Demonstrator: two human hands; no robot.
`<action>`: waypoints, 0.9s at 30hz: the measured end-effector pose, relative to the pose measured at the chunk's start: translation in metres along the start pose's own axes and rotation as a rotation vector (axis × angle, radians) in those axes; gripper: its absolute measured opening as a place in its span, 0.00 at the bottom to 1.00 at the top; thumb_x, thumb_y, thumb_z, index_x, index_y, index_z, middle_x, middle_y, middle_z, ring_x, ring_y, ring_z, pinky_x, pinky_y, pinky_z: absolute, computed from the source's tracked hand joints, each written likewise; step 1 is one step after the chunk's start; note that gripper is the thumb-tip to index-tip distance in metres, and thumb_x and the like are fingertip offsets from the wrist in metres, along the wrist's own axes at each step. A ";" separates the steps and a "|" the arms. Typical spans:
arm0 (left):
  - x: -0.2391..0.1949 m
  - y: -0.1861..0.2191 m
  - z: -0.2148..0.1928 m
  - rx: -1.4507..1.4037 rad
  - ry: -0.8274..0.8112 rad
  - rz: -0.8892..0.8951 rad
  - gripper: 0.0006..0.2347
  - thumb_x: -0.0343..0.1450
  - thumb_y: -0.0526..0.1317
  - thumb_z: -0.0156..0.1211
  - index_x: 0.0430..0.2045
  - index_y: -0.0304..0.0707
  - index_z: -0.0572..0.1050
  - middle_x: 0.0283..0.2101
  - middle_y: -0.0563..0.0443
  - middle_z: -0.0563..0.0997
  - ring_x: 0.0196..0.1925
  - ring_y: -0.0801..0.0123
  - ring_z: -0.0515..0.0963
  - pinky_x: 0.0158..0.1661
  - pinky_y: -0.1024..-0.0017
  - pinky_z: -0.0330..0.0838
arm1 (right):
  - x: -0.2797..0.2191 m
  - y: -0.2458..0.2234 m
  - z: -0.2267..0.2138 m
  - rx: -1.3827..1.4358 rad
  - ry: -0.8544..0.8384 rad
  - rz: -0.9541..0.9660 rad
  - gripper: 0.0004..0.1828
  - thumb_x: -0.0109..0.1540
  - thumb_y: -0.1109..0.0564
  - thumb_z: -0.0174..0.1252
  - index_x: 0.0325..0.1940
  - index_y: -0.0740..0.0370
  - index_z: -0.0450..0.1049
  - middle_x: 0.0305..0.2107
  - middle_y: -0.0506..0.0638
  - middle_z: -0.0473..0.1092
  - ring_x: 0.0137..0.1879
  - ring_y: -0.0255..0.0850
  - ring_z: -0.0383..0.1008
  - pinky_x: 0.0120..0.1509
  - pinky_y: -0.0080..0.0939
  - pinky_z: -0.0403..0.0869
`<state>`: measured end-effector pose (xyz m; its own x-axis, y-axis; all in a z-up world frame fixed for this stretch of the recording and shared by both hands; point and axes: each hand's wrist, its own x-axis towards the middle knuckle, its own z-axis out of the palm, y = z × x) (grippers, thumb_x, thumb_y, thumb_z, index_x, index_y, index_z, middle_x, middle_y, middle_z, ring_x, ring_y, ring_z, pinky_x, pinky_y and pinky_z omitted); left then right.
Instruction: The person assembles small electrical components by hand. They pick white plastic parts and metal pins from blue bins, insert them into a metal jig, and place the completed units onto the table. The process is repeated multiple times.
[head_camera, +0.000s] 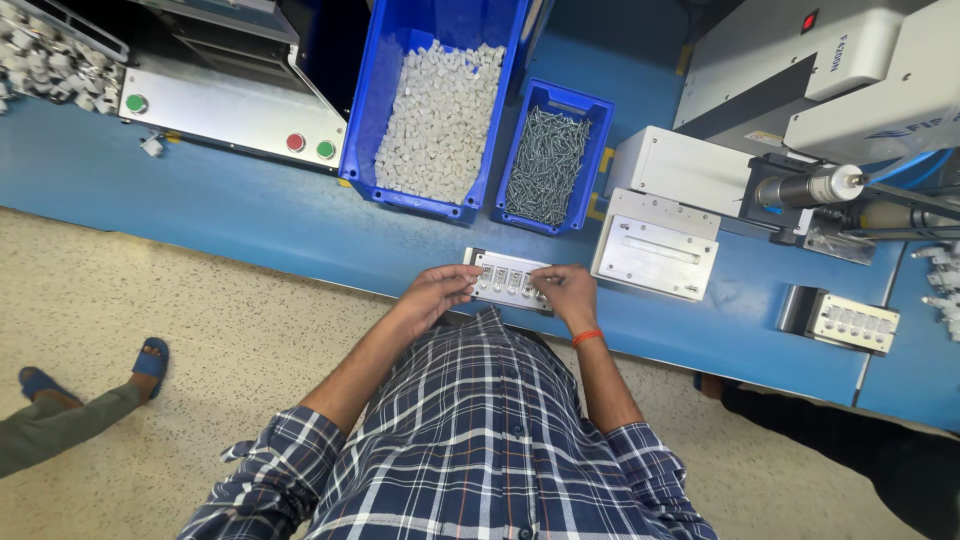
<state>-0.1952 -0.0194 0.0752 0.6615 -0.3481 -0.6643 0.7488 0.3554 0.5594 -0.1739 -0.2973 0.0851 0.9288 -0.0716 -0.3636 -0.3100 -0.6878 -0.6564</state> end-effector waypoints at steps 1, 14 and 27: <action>0.002 0.001 -0.001 -0.001 -0.010 -0.003 0.12 0.75 0.32 0.56 0.51 0.30 0.79 0.45 0.45 0.83 0.42 0.74 0.80 0.47 0.77 0.79 | 0.001 0.004 0.000 0.025 0.003 0.004 0.12 0.51 0.53 0.75 0.38 0.51 0.87 0.26 0.52 0.75 0.33 0.41 0.74 0.39 0.39 0.74; 0.012 0.011 0.001 -0.045 -0.147 -0.031 0.13 0.73 0.30 0.58 0.51 0.27 0.77 0.50 0.42 0.82 0.49 0.69 0.82 0.54 0.75 0.78 | -0.037 -0.043 0.003 -0.018 0.158 -0.105 0.14 0.55 0.56 0.72 0.45 0.52 0.85 0.31 0.50 0.74 0.33 0.38 0.75 0.37 0.37 0.74; 0.015 0.022 0.016 -0.065 -0.256 -0.016 0.17 0.73 0.30 0.58 0.57 0.27 0.71 0.52 0.42 0.80 0.52 0.66 0.82 0.56 0.71 0.77 | -0.059 -0.123 -0.003 0.111 0.052 -0.276 0.17 0.58 0.57 0.70 0.51 0.57 0.84 0.33 0.51 0.74 0.34 0.38 0.76 0.38 0.37 0.75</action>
<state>-0.1680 -0.0305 0.0854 0.6447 -0.5595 -0.5208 0.7605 0.4004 0.5112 -0.1897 -0.2106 0.1897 0.9893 0.0683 -0.1290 -0.0620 -0.6035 -0.7949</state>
